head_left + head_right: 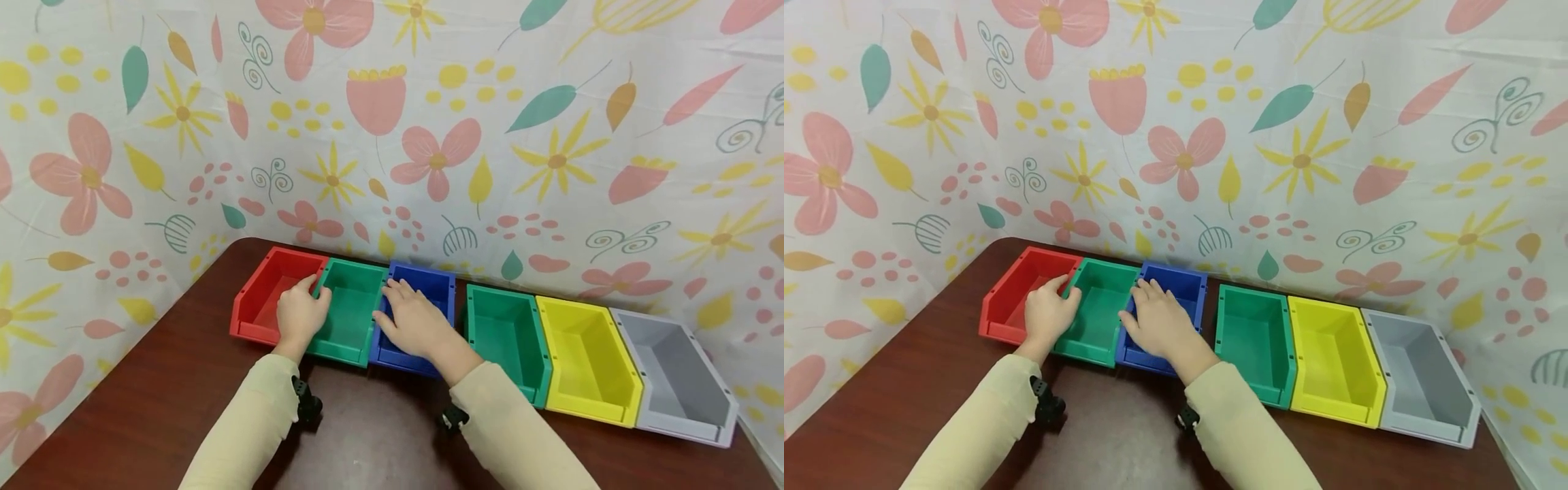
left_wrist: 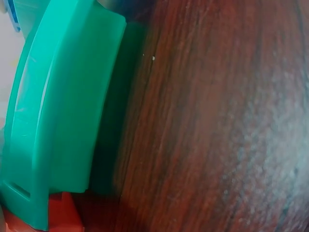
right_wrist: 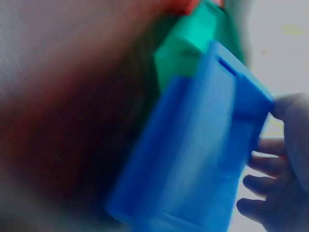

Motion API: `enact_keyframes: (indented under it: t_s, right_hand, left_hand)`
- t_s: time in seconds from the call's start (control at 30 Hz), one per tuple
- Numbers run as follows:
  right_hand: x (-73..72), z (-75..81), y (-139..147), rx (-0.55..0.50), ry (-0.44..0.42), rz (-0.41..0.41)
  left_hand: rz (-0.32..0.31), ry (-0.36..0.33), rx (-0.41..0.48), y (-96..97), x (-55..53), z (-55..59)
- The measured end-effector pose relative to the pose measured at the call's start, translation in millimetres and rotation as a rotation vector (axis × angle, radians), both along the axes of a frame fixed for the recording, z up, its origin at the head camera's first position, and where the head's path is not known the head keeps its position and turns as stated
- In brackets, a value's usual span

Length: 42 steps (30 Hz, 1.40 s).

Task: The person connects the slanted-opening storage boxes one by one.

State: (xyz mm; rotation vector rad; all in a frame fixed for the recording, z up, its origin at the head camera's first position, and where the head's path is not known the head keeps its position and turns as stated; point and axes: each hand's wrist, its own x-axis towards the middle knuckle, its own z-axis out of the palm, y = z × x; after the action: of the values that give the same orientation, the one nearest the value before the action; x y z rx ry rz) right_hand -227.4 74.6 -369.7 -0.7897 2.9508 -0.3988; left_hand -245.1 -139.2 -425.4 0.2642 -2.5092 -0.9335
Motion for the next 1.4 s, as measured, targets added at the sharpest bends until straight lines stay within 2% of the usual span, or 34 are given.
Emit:
enact_keyframes:
  t_s: [0.17, 0.33, 0.5, 0.63, 0.83, 1.17, 1.4]
  right_hand:
    - [-21.9, 10.4, 13.9, 0.025, -0.109, 0.051]
    - [-41.7, 11.7, 27.5, 0.070, -0.155, 0.009]
    - [-53.5, 13.3, 30.2, 0.089, -0.206, -0.002]
    - [-56.8, 18.8, 27.3, 0.106, -0.248, -0.015]
    - [-58.1, 24.3, 21.4, 0.123, -0.268, -0.012]
    - [-60.1, 24.0, 19.1, 0.106, -0.295, -0.025]
    - [-54.9, 21.9, 13.4, 0.130, -0.381, -0.072]
  left_hand:
    - [0.000, -0.015, 0.006, -0.7, 2.6, 3.2]
    - [0.001, -0.014, 0.004, 1.0, 2.8, 2.4]
    - [-0.005, 0.006, 0.009, 3.5, 1.8, 2.3]
    - [-0.008, 0.009, 0.009, 3.7, 1.1, 1.5]
    - [0.004, 0.019, -0.007, 1.6, -0.9, -0.1]
    - [0.024, 0.051, -0.038, 1.7, -3.1, -0.6]
    - [0.017, 0.030, -0.017, 0.2, -1.4, -2.0]
